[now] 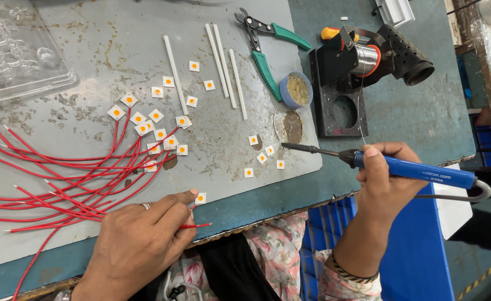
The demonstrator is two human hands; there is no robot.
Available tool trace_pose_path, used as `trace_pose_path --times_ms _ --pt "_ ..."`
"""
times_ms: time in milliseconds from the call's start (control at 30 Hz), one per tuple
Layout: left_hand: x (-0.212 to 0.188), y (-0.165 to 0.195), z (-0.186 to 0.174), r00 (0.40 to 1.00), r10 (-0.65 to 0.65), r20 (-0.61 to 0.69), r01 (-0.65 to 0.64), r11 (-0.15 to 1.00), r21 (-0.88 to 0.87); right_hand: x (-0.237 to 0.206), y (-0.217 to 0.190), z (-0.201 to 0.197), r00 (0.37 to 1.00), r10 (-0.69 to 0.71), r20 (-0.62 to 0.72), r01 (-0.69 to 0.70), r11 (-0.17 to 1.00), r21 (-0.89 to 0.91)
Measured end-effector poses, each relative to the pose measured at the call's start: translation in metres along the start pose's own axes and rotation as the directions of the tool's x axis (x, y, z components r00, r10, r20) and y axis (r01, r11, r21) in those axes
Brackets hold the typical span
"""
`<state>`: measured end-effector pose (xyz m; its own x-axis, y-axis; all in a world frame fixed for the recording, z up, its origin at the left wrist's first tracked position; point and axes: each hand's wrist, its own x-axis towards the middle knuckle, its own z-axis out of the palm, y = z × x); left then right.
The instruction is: The person solders red insulated wires onto small square LED modules at a workbench. They hold a wire end against a module pad with one hand while applying a soldering iron with the other, then set the finished module aside and repeat the process on the next module.
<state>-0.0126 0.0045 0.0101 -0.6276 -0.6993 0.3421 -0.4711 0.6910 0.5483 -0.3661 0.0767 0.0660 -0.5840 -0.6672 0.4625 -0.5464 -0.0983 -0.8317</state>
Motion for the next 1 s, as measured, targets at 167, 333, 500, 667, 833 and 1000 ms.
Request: trace_pose_path --times_ms 167,333,500,667,833,1000 --pt "0.0 0.0 0.0 1.0 0.004 -0.011 -0.004 1.0 -0.011 0.002 -0.003 0.004 0.998 0.043 -0.041 -0.041 0.998 0.039" --pt "0.0 0.003 -0.001 1.0 0.004 -0.025 -0.004 1.0 -0.012 0.003 -0.005 0.008 1.0 0.016 -0.005 -0.016 1.0 -0.003" --pt "0.0 0.002 -0.001 1.0 0.01 -0.02 -0.011 1.0 -0.008 0.004 -0.007 0.004 1.0 0.012 -0.004 -0.012 1.0 -0.028" --pt "-0.001 0.002 0.0 1.0 -0.008 0.004 0.008 1.0 -0.004 0.002 -0.006 0.001 0.999 0.042 -0.021 -0.043 0.999 -0.021" --pt "0.001 0.004 -0.003 1.0 0.005 -0.006 -0.005 1.0 -0.005 0.001 -0.001 -0.005 0.999 0.011 -0.031 -0.011 1.0 -0.019" --pt "-0.001 0.005 -0.008 0.999 0.035 0.016 -0.035 0.999 0.028 -0.011 -0.006 -0.019 0.995 -0.04 -0.087 0.055 0.984 0.168"
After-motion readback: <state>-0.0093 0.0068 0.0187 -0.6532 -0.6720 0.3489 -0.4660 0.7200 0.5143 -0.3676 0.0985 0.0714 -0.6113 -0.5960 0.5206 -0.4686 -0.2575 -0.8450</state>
